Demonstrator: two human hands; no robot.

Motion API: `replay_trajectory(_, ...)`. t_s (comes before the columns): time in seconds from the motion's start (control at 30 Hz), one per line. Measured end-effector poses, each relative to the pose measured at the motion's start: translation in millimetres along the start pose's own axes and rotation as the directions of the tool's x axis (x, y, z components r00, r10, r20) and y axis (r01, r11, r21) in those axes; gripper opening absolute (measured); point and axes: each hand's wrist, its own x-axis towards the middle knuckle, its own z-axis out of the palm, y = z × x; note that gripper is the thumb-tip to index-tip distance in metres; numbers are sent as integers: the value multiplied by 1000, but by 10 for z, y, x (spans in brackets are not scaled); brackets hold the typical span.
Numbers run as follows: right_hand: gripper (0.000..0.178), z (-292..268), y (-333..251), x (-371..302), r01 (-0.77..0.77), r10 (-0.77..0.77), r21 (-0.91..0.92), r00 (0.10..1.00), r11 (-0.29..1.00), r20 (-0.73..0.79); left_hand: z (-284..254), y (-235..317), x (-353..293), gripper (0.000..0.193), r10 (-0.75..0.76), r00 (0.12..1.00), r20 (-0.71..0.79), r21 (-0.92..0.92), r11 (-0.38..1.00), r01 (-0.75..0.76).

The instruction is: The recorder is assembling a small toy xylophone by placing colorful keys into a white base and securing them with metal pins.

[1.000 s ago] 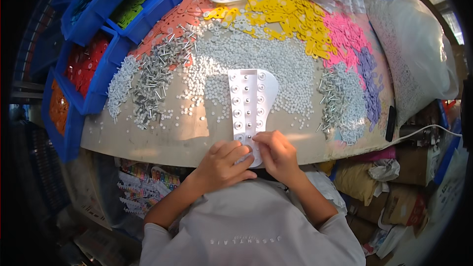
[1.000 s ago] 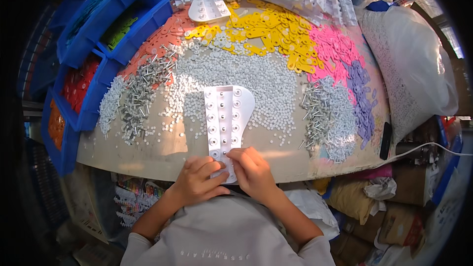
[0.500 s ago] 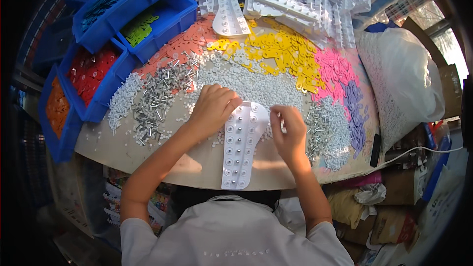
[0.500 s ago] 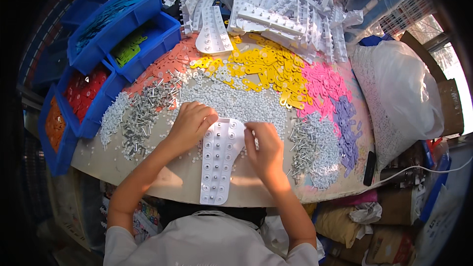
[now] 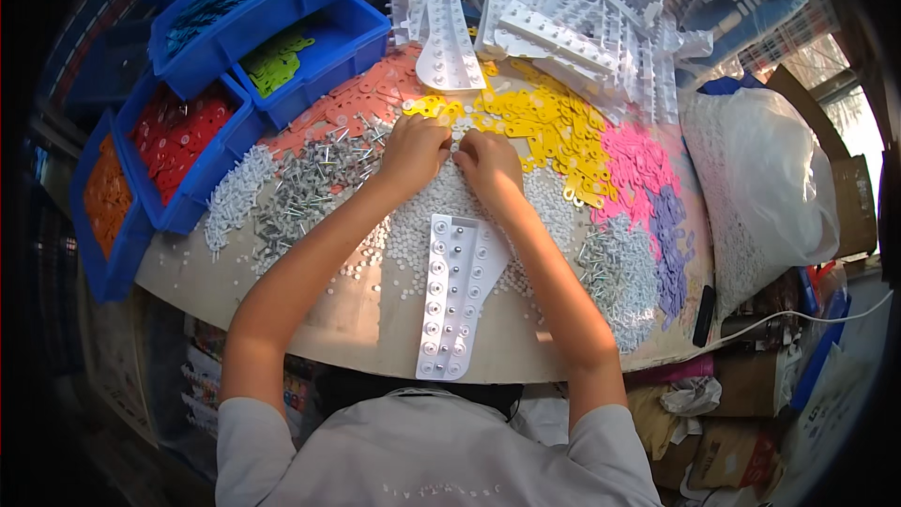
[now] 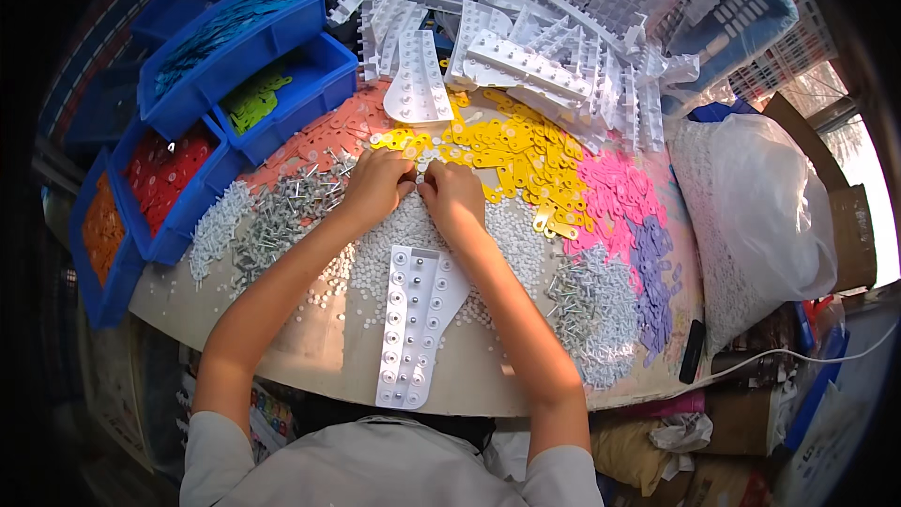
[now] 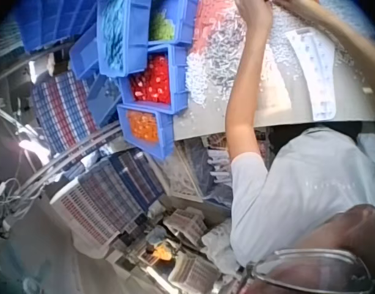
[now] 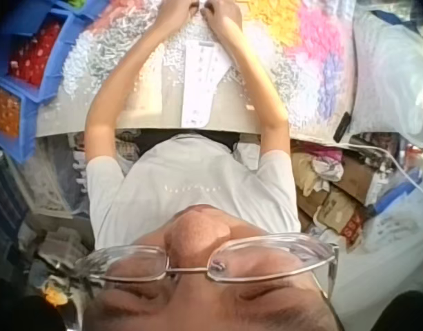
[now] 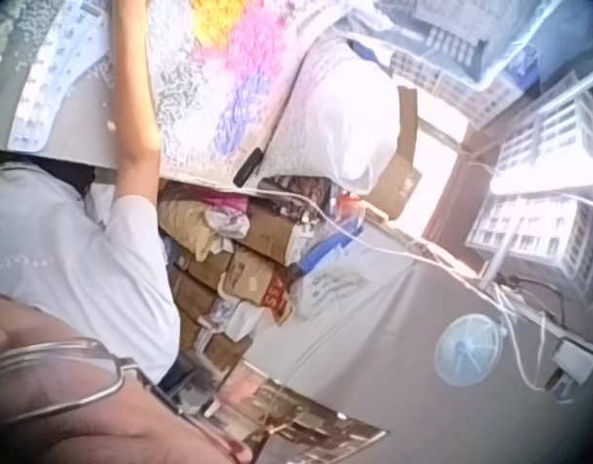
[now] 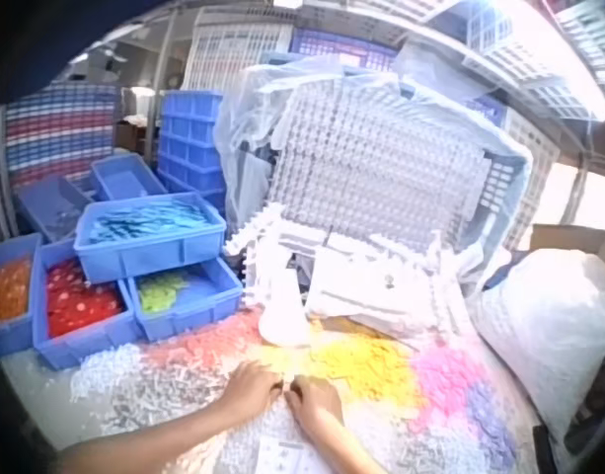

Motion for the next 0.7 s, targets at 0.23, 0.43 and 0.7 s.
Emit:
replay_trajectory(0.23, 12, 88, 81, -61, 48, -49, -14, 996, 999, -71, 23, 0, -13, 4, 56, 997, -45, -1, 998, -56)
replay_trajectory(0.43, 11, 104, 85, -102, 123, -123, -15, 985, 992, -123, 16, 45, 10, 3, 68, 997, -37, 119, 991, -63)
replay_trajectory(0.7, 13, -240, -124, -430, -26, 52, 168, 987, 986, -149, -513, 171, -294, 12, -195, 980, 50, -408, 891, 198)
